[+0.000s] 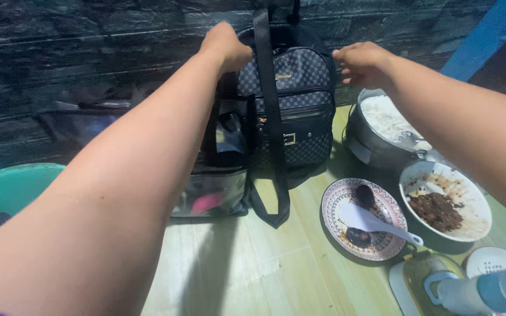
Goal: The person packs a compartmentalized lunchbox with rice and dates, closes the lid, and places the lunchbox and two water bottles into a clear shoulder bag. The person then zips the bag and places it into a black backpack.
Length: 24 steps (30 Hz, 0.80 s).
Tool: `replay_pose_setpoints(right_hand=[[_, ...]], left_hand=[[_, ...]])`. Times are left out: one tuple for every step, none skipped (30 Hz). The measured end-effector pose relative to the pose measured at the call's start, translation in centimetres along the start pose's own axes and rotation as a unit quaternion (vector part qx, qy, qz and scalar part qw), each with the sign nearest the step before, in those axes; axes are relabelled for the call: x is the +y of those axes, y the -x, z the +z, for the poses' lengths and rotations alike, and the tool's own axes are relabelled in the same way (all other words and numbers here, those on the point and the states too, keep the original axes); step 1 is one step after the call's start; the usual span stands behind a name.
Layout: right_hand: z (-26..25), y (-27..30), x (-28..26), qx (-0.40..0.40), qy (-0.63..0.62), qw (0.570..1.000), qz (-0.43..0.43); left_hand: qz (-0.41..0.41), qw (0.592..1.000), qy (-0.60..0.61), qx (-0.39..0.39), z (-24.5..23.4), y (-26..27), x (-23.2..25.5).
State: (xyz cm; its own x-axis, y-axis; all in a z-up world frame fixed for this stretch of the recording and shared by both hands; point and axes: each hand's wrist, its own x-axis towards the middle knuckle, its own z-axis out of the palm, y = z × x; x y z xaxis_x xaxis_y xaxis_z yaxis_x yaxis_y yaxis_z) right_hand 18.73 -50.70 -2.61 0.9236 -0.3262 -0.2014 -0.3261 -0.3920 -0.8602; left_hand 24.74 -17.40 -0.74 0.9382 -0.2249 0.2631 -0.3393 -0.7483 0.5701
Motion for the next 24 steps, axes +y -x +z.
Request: replay_pose_setpoints(right_hand=[[0.2,-0.7,0.3,0.003,0.006,1.000,-0.006],[0.6,-1.1,0.4,-0.008,0.001,1.000,-0.011],[1.1,-1.3,0.4,-0.019,-0.005,1.000,-0.016],[1.5,-1.4,0.5,-0.029,-0.012,0.999,-0.020],[1.8,-1.4,0.4,-0.021,0.000,1.000,-0.007],[2.2,-1.3,0.2,-0.014,0.012,1.000,0.004],[2.6,-1.1,0.2,-0.008,0.024,1.000,0.016],[3.1,-1.0,0.3,-0.006,0.038,0.999,0.018],[3.4,-1.0,0.5,-0.003,0.052,0.998,0.020],[3.6,-1.3,0.6,0.001,0.067,0.998,0.021],[3.7,-1.7,0.9,0.004,0.036,0.999,0.005],[3.9,-2.3,1.4,0.009,0.003,1.000,-0.011],[4.1,-3.0,2.0,0.015,-0.030,0.999,-0.026],[4.3,-3.6,2.8,0.050,-0.020,0.998,-0.040],[4.4,-4.2,3.7,0.085,-0.011,0.995,-0.053],[4.6,-4.8,4.5,0.118,0.002,0.991,-0.067],[4.4,-5.2,5.2,0.148,0.011,0.985,-0.087],[3.7,-5.5,5.7,0.181,0.018,0.978,-0.107],[3.0,-5.7,5.9,0.213,0.026,0.969,-0.126],[2.1,-5.9,5.4,0.243,0.031,0.958,-0.149],[1.3,-5.9,4.7,0.274,0.036,0.946,-0.172],[0.1,-5.8,3.4,0.288,0.052,0.937,-0.189],[-1.1,-5.5,1.8,0.301,0.067,0.928,-0.207],[-2.1,-4.9,0.0,0.245,0.011,0.946,-0.214]], left_hand=[[-0.016,1.000,0.000,-0.019,0.8,-0.6,-0.4],[-0.040,0.998,0.004,-0.048,1.3,-1.3,-1.0],[-0.064,0.995,0.007,-0.078,1.5,-2.1,-1.6],[-0.087,0.990,0.010,-0.108,1.9,-2.9,-2.0],[-0.105,0.986,0.007,-0.128,2.3,-3.6,-2.3],[-0.126,0.981,0.005,-0.146,2.6,-4.2,-2.6],[-0.146,0.976,0.002,-0.164,2.9,-4.5,-3.0],[-0.146,0.979,0.000,-0.142,3.4,-4.5,-3.2],[-0.145,0.982,-0.002,-0.120,3.8,-4.4,-3.5],[-0.143,0.985,-0.002,-0.096,4.0,-4.2,-3.5],[-0.121,0.990,-0.013,-0.073,4.1,-3.8,-3.6],[-0.097,0.994,-0.024,-0.051,3.9,-3.5,-3.5],[-0.074,0.996,-0.035,-0.029,3.5,-3.1,-3.3],[-0.064,0.997,-0.047,-0.023,3.3,-2.7,-2.7],[-0.055,0.997,-0.059,-0.017,3.3,-2.4,-1.7],[-0.048,0.996,-0.070,-0.010,3.3,-1.9,-0.9],[-0.026,0.997,-0.067,0.022,3.2,-1.4,0.0],[-0.001,0.996,-0.065,0.053,3.2,-1.2,1.2],[0.024,0.994,-0.063,0.084,2.9,-0.8,2.1],[0.049,0.991,-0.049,0.111,2.3,-0.4,2.8],[0.075,0.987,-0.036,0.138,1.6,-0.1,3.4],[0.100,0.981,-0.020,0.166,1.0,0.1,4.2],[0.102,0.980,-0.026,0.171,0.2,0.3,5.2],[0.113,0.977,-0.031,0.180,-0.7,0.4,6.2]])
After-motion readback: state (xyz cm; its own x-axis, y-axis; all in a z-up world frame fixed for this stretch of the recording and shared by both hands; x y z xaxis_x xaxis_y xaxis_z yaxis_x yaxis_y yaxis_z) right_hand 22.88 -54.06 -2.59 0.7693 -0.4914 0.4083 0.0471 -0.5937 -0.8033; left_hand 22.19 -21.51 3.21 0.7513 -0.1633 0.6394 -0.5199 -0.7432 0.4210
